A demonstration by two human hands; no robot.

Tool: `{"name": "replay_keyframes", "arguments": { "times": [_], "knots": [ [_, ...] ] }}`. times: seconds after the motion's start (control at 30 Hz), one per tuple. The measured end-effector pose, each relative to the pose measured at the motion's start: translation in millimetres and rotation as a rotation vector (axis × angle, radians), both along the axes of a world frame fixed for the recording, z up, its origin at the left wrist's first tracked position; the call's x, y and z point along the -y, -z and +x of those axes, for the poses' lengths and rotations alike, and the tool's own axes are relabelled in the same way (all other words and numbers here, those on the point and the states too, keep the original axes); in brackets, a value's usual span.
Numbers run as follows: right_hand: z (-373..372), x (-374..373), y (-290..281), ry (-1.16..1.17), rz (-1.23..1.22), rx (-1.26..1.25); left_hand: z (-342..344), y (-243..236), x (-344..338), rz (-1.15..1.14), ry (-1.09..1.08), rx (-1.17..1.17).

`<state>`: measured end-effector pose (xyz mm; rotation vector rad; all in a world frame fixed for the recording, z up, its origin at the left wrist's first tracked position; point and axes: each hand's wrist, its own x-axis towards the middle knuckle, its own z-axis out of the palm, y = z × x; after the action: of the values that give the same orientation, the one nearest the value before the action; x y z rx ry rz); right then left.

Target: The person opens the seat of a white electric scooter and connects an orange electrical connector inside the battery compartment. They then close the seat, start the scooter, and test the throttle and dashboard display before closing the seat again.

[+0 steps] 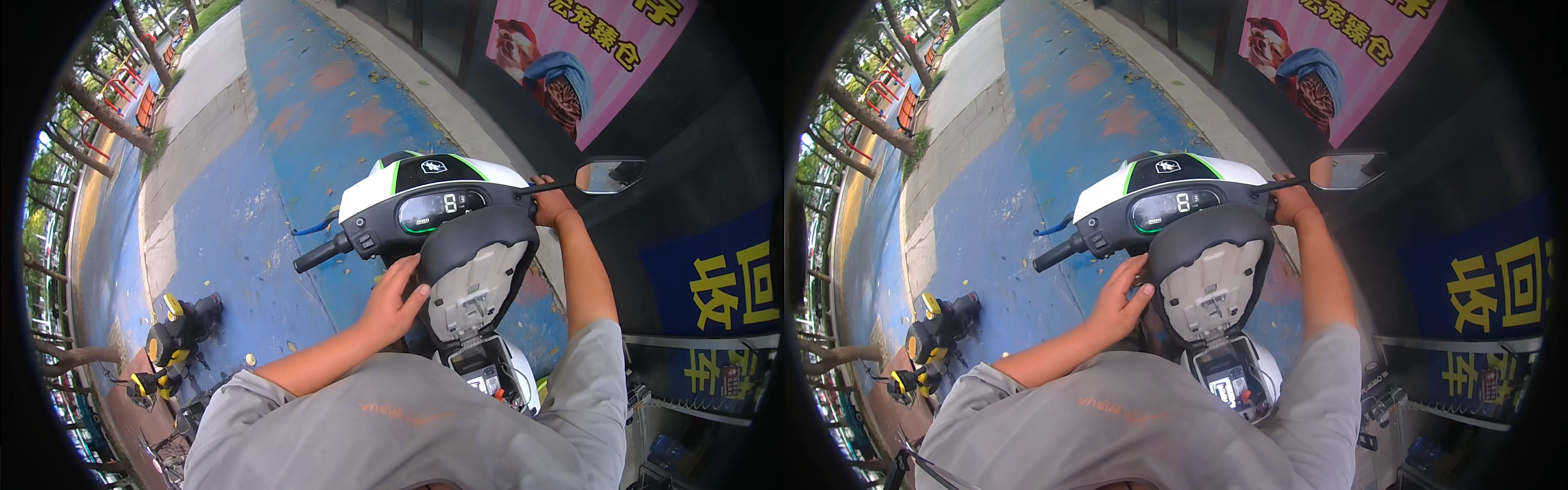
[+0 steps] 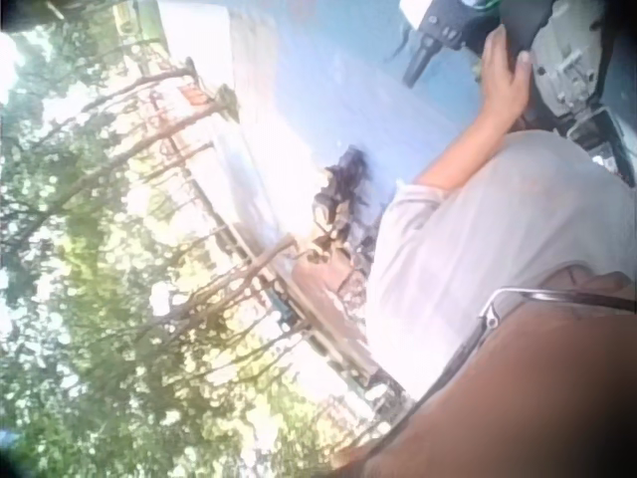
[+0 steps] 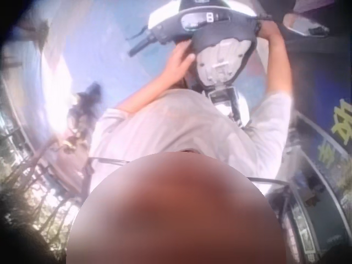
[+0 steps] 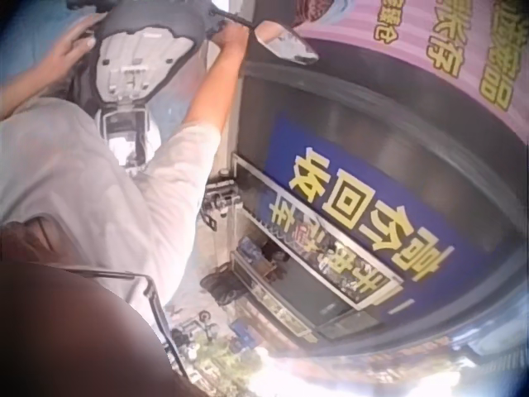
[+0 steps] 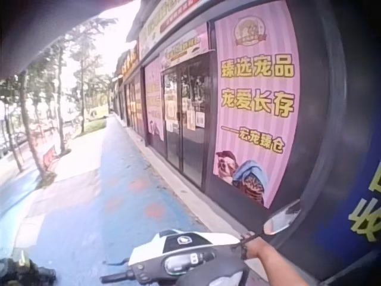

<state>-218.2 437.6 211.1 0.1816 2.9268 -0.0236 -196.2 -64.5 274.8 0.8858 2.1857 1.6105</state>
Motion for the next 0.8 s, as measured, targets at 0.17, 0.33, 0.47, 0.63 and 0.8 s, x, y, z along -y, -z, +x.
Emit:
{"name": "replay_keyframes", "arguments": {
  "times": [0.17,0.33,0.47,0.63,0.8],
  "knots": [
    [5,5,23,-0.001,-0.124,-0.219,-38,-3,34,-0.098,-0.128,-0.348],
    [24,33,26,0.117,-0.01,-0.45,-63,-29,23,-0.048,0.018,-0.337],
    [29,27,54,0.192,0.035,-0.556,-41,-15,-22,-0.048,0.116,-0.06],
    [38,24,65,0.141,0.09,-0.653,-27,-9,-15,0.079,0.277,-0.125],
    [30,37,57,0.137,0.09,-0.733,-6,-9,-14,0.248,0.416,-0.164]
  ]
}}
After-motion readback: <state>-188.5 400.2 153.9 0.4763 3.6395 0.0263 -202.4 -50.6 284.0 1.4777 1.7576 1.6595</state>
